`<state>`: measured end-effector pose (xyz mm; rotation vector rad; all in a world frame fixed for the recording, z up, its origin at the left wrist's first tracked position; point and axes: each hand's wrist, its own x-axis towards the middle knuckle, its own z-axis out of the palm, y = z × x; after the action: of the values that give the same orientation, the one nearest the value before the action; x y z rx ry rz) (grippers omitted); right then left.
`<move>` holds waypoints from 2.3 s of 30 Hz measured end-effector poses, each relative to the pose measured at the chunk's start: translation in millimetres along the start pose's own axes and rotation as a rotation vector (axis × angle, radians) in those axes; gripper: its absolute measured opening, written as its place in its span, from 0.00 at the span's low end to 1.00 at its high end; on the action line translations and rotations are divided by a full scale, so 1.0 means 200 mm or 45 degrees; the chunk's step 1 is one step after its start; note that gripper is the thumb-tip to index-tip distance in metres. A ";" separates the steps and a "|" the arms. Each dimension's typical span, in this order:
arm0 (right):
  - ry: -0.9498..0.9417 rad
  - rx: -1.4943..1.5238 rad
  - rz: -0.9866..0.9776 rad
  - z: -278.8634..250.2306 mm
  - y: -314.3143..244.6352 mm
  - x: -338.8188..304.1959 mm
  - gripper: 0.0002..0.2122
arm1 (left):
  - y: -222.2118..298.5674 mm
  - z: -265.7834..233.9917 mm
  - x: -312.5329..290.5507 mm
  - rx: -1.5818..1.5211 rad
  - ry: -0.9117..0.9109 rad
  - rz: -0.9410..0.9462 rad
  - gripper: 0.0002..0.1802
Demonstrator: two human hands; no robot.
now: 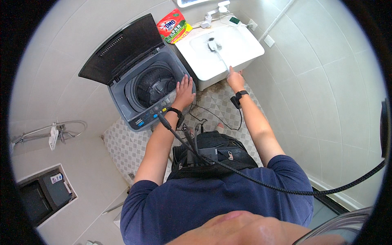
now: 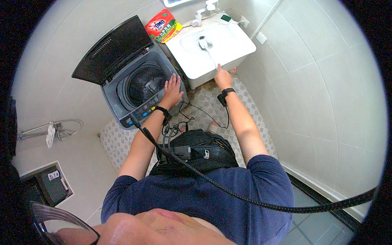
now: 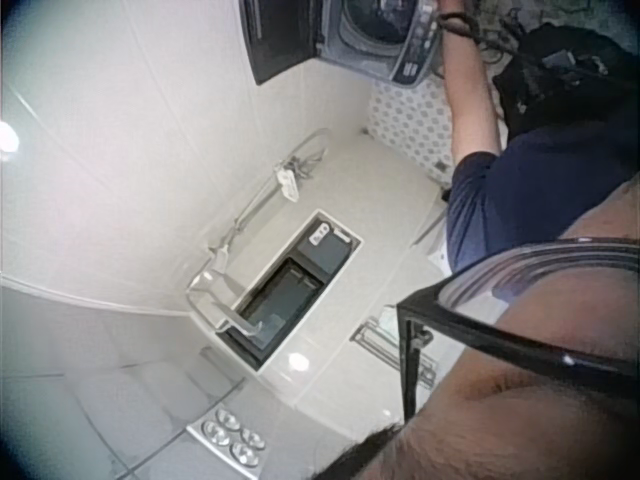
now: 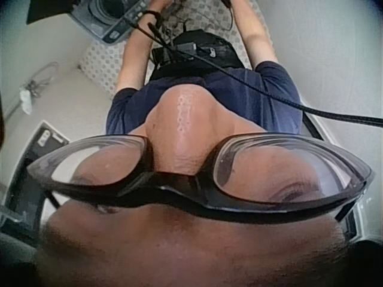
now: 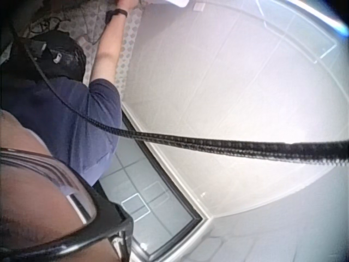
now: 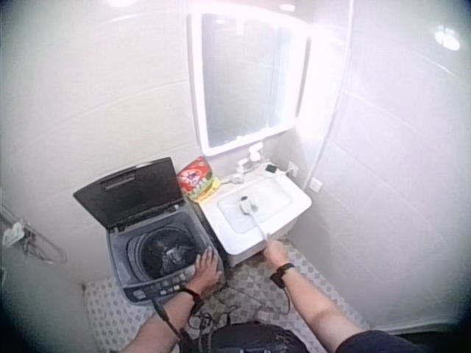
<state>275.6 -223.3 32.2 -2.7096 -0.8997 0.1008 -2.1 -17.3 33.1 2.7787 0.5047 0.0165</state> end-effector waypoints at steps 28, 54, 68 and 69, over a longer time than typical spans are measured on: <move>-0.399 -0.040 -0.042 -0.58 -0.16 0.13 0.22 | -0.02 0.04 0.01 -0.021 -0.008 -0.005 0.57; 0.015 -0.488 0.040 -0.39 0.37 0.60 0.27 | 0.01 0.00 0.00 0.024 0.016 0.006 0.56; -0.444 0.039 0.096 -0.38 0.24 0.51 0.30 | 0.02 0.00 0.00 0.049 0.023 -0.001 0.57; -0.467 0.137 0.136 -0.37 0.23 0.51 0.31 | 0.02 0.00 0.00 0.048 0.018 -0.005 0.56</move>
<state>394.8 -216.7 92.3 -2.6810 -0.8132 0.6663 -1.1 -21.0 33.9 2.8161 0.5188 0.0261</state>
